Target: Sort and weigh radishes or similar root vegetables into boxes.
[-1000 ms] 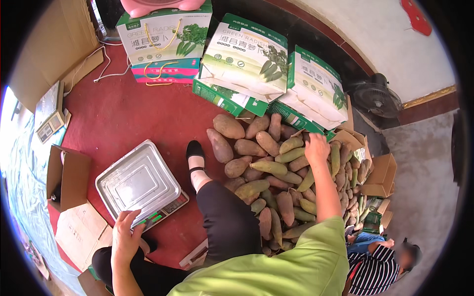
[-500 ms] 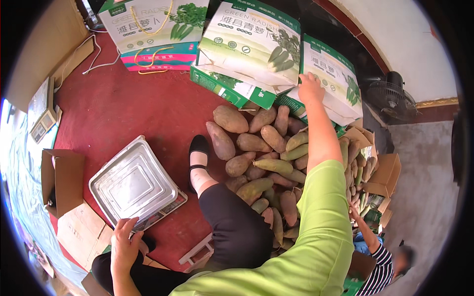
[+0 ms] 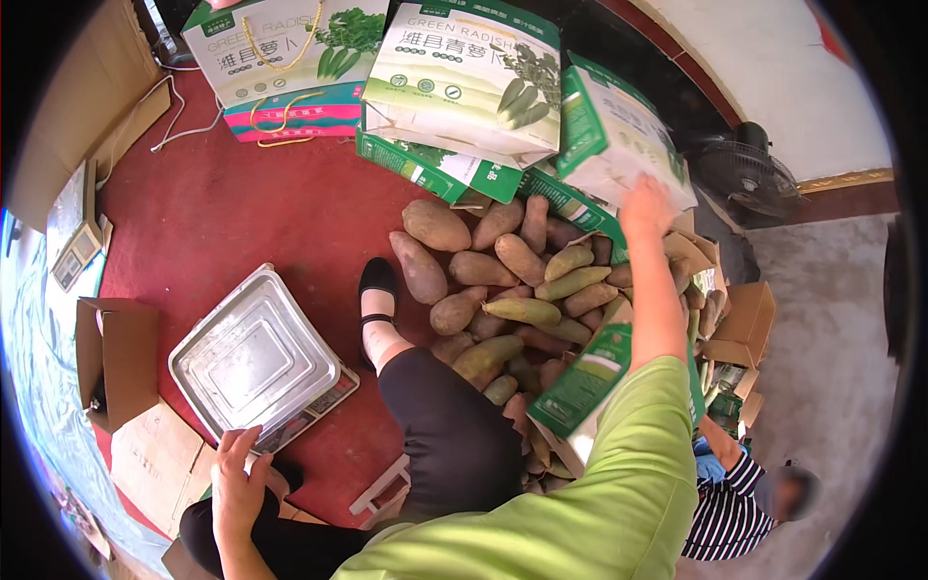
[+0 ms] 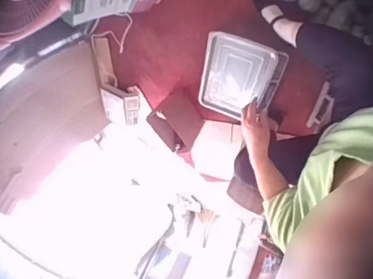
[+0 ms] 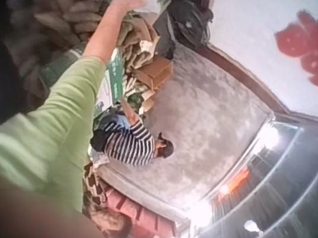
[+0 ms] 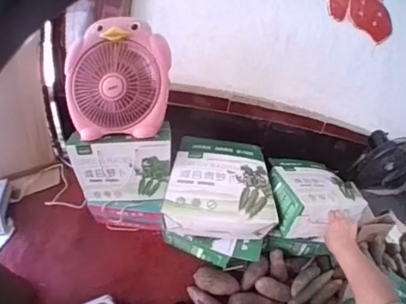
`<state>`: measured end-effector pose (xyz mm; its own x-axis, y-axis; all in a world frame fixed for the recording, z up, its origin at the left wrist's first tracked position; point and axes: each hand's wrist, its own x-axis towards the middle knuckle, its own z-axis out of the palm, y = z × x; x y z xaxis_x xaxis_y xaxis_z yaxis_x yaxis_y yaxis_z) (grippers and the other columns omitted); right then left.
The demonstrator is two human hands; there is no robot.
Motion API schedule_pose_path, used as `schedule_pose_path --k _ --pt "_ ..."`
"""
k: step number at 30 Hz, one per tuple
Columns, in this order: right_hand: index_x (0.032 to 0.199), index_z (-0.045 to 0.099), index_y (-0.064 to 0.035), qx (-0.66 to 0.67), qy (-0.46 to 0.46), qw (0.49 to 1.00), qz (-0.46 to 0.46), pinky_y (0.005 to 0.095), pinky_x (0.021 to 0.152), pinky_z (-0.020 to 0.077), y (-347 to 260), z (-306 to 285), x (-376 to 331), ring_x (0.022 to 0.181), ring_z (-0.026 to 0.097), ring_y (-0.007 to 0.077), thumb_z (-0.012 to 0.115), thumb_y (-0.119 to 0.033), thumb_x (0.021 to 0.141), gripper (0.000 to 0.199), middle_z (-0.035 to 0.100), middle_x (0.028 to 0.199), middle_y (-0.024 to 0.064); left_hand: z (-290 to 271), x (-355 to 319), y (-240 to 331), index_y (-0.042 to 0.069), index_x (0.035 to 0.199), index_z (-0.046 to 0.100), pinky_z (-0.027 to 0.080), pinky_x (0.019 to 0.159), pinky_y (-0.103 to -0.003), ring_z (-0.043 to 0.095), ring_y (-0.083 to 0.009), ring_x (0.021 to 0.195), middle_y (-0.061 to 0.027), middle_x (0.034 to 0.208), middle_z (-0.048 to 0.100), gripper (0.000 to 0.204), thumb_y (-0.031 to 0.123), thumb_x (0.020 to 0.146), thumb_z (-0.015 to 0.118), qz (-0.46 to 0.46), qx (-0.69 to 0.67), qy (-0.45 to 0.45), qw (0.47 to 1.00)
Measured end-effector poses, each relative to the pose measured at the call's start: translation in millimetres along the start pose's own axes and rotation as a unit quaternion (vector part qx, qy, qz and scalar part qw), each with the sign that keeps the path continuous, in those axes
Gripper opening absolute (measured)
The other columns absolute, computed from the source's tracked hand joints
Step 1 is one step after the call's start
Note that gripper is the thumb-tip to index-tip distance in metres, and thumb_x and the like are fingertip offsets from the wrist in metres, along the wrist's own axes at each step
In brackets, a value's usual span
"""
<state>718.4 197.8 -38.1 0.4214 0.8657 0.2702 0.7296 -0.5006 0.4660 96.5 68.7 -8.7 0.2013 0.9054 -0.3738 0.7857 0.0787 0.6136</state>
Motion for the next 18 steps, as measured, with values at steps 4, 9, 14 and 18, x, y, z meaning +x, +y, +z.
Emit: schedule_pose_path --k 4,9,14,18 --pt "0.102 0.064 -0.0086 0.164 -0.006 0.984 0.064 0.0418 0.083 0.0474 21.2 2.0 -34.7 0.098 0.058 0.0297 0.06 -0.025 0.081 0.028 0.062 0.107 0.0096 0.6 -1.1 4.3 -0.001 0.105 0.059 0.045 0.077 -0.039 0.057 -0.036 0.089 -0.0183 0.097 0.057 0.033 0.0 0.072 0.06 0.007 0.01 -0.018 1.0" --pt "0.104 0.063 -0.0128 0.336 -0.038 0.94 -0.031 0.042 0.078 0.0477 -38.9 -21.9 -74.0 0.094 0.059 0.031 0.061 -0.029 0.08 0.028 0.062 0.102 0.0109 3.1 -3.7 7.6 -0.002 0.107 0.058 0.045 0.081 -0.038 0.056 -0.0344 0.093 -0.0174 0.098 0.057 0.034 0.001 0.074 0.058 0.041 -0.004 -0.017 0.999" --pt "0.104 0.063 -0.0128 0.336 -0.088 0.936 -0.061 0.0412 0.079 0.0478 -33.1 -40.2 -126.2 0.094 0.059 0.0299 0.062 -0.03 0.079 0.03 0.063 0.101 0.0102 8.0 -12.2 3.1 0.0 0.108 0.059 0.046 0.078 -0.035 0.058 -0.0276 0.087 -0.0147 0.095 0.059 0.035 -0.001 0.073 0.059 0.059 -0.015 0.008 0.998" --pt "0.109 0.061 -0.0133 0.335 -0.086 0.938 -0.006 0.0397 0.087 0.0443 21.9 -10.8 -160.4 0.105 0.054 0.0299 0.062 -0.03 0.08 0.034 0.06 0.111 0.0104 4.9 -22.7 -1.9 0.0 0.107 0.059 0.046 0.076 -0.034 0.058 -0.0269 0.087 -0.0144 0.093 0.059 0.034 -0.001 0.073 0.06 0.059 -0.014 0.021 0.998"
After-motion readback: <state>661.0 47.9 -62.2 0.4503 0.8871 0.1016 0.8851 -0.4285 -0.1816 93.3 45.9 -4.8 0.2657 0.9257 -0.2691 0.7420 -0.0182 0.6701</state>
